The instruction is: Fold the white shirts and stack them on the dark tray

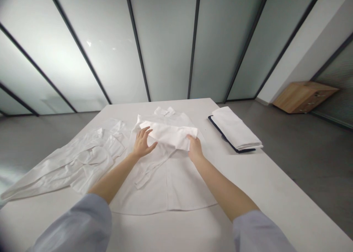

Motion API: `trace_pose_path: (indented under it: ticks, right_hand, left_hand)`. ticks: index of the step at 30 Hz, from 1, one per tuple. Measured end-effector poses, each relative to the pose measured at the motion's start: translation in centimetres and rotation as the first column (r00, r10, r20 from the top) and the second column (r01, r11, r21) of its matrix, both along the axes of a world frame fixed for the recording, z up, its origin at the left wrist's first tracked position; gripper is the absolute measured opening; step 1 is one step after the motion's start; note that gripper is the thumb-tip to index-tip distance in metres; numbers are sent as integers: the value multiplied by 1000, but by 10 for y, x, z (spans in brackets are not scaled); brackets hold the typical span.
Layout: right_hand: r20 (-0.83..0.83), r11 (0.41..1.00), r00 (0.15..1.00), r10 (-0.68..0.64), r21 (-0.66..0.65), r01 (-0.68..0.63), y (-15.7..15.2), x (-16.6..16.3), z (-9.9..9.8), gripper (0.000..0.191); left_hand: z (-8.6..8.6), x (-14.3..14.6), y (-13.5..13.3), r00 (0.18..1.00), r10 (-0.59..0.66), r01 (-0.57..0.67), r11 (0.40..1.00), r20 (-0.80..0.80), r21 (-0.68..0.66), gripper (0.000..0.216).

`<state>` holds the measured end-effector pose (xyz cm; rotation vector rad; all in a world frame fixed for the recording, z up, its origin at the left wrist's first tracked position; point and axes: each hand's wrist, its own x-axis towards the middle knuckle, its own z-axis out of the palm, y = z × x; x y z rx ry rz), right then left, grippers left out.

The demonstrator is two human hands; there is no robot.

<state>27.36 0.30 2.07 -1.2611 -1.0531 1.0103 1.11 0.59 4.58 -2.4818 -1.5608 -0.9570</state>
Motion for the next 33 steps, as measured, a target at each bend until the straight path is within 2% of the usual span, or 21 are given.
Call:
trace_pose_path:
  ticks: [3,5,7,8,10,12,13,15,17,19,21,23,25,28,33]
  right_hand:
    - [75,997,996,-55,50,52,-1,30,-2,50]
    - [115,994,992,-57,99,45,-5,40,8,49]
    - [231,984,973,0,176,-42,-11,44,27,41]
    - [337,968,940,56,213,-134,-15,45,39,35]
    - [587,900,790,178,227,-372,-25,47,60,23]
    - [772,814,579,263,145,-563,-35,50,71,21]
    - [826,781,480,295,80,-619,-39,52,71,23]
    - [874,756,332,355,-60,-652,-47,60,60,31]
    - [877,772,252,410,-186,-608,-52,70,39,39]
    - [866,802,236,442,-264,-536,-56,80,15,40]
    - [850,827,272,451,-282,-487,-59,90,-4,40]
    - [841,841,317,438,-259,-474,-61,96,-15,41]
    - [846,847,339,412,-218,-484,-62,99,-18,41]
    - [871,846,315,377,-186,-500,-65,101,-13,39]
    - [851,817,235,471,-320,-479,-66,105,0,34]
  left_hand:
    - [-21,-19,5,985,145,-154,983,-91,-99,70]
    - [-30,-25,12,957,261,-279,947,-125,-158,75]
    - [-33,-29,21,926,348,-372,908,-146,-192,81]
    - [-32,-31,26,913,377,-403,893,-158,-199,82]
    - [-30,-36,36,895,402,-437,878,-193,-195,82]
    - [-28,-45,45,891,377,-428,883,-252,-193,73]
    - [-28,-51,49,895,341,-405,891,-287,-204,66]
    - [-31,-62,55,903,256,-354,899,-346,-258,53]
    - [-35,-72,59,903,205,-333,889,-379,-314,49]
    - [-40,-79,61,897,204,-345,877,-392,-335,48]
    - [-43,-82,63,897,208,-348,876,-390,-333,49]
    - [-45,-83,63,907,201,-332,883,-371,-332,50]
    - [-46,-83,63,916,195,-316,888,-350,-334,50]
    - [-45,-84,61,919,183,-305,892,-349,-335,49]
    - [-41,-81,54,912,194,-318,892,-362,-323,48]
